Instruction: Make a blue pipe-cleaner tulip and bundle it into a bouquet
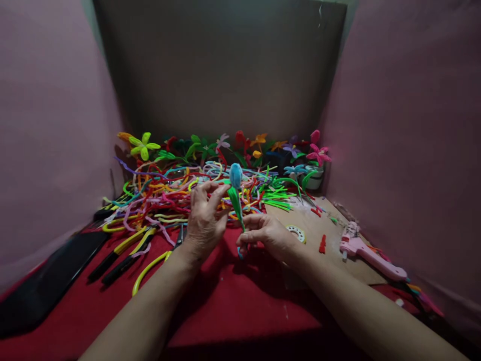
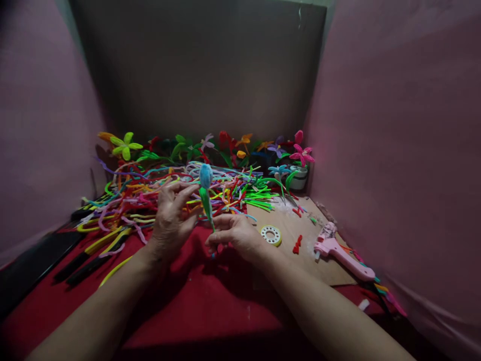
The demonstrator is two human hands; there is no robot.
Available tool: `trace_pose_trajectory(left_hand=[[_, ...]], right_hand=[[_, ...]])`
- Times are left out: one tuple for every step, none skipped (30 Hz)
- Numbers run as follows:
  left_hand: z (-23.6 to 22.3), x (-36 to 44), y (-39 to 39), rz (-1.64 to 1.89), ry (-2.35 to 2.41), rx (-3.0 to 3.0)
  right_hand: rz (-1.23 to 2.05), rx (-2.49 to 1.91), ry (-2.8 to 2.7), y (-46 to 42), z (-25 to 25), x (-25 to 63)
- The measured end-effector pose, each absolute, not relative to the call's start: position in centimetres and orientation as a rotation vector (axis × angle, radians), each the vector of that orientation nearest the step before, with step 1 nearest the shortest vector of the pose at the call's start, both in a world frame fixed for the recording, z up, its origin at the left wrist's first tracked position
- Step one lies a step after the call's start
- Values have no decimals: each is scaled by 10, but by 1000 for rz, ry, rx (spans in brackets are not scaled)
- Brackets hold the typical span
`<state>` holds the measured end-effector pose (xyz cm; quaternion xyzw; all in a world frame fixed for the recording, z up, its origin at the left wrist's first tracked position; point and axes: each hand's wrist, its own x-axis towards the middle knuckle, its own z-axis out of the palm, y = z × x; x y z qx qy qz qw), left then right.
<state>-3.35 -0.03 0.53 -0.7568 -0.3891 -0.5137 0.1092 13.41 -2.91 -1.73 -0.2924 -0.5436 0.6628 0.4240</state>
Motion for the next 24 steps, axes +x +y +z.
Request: trace_pose_trajectory(left_hand=[[4,-33,0,-1431,-1124,-2222],[4,-32,-1,-1363,-1106,-2226],[3,-31,-1,-1308,-1082,-2236],[4,-30,-2,-1260,-1047,-2253],[4,-29,-3,-1219,-999,-2275],[5,-28,-4,-1183,-944,-2294],[6,-28,-4,-1142,-899,-2313],[7,-27,-5,-1097,-866,-2328],[8,-27,-6,-1046,-842,-2339],[8,-27,-7,-990,-826,-2345],[9,-27,-8,-937,-819,-2345],[9,-27,-9,-884,-814,-2343],[9,-27,-9,-840,-808,-2340],[9,-27,-10,-810,-805,-2335],[9,-27,-10,-792,-809,-2328],[8,-26,-11,-788,-818,-2317],[7,-26,-11,-791,-830,-2309],[6,-25,-10,-794,-849,-2308],[4,-25,-9,-800,-879,-2313],[2,-25,-8,-812,-915,-2322],[1,-26,-7,-832,-950,-2332],[-1,-27,-6,-859,-979,-2339],[-2,-28,-4,-885,-1001,-2343],[-3,-30,-3,-907,-1014,-2339]], right_hand=[[1671,-735,-1367,-30,-17,134],[1684,-737,-1362,-31,-17,134],[1699,-737,-1348,-31,-17,134],[1716,-735,-1334,-31,-18,134],[1732,-732,-1323,-32,-18,134],[1745,-728,-1319,-32,-18,134],[1751,-722,-1318,-32,-18,135],[1754,-711,-1320,-33,-18,135],[1757,-697,-1323,-33,-17,135],[1760,-688,-1323,-34,-17,136],[1759,-686,-1318,-34,-16,136],[1755,-690,-1315,-35,-16,136],[1748,-698,-1314,-35,-15,136],[1734,-704,-1314,-35,-15,135],[1714,-707,-1312,-35,-15,135],[1694,-707,-1313,-35,-15,135],[1675,-705,-1310,-35,-15,135],[1655,-704,-1304,-35,-15,135],[1638,-702,-1293,-35,-15,135],[1623,-699,-1283,-35,-15,135],[1614,-698,-1274,-34,-16,135],[1606,-698,-1267,-34,-16,136],[1601,-698,-1266,-33,-17,136],[1601,-698,-1271,-33,-17,136]])
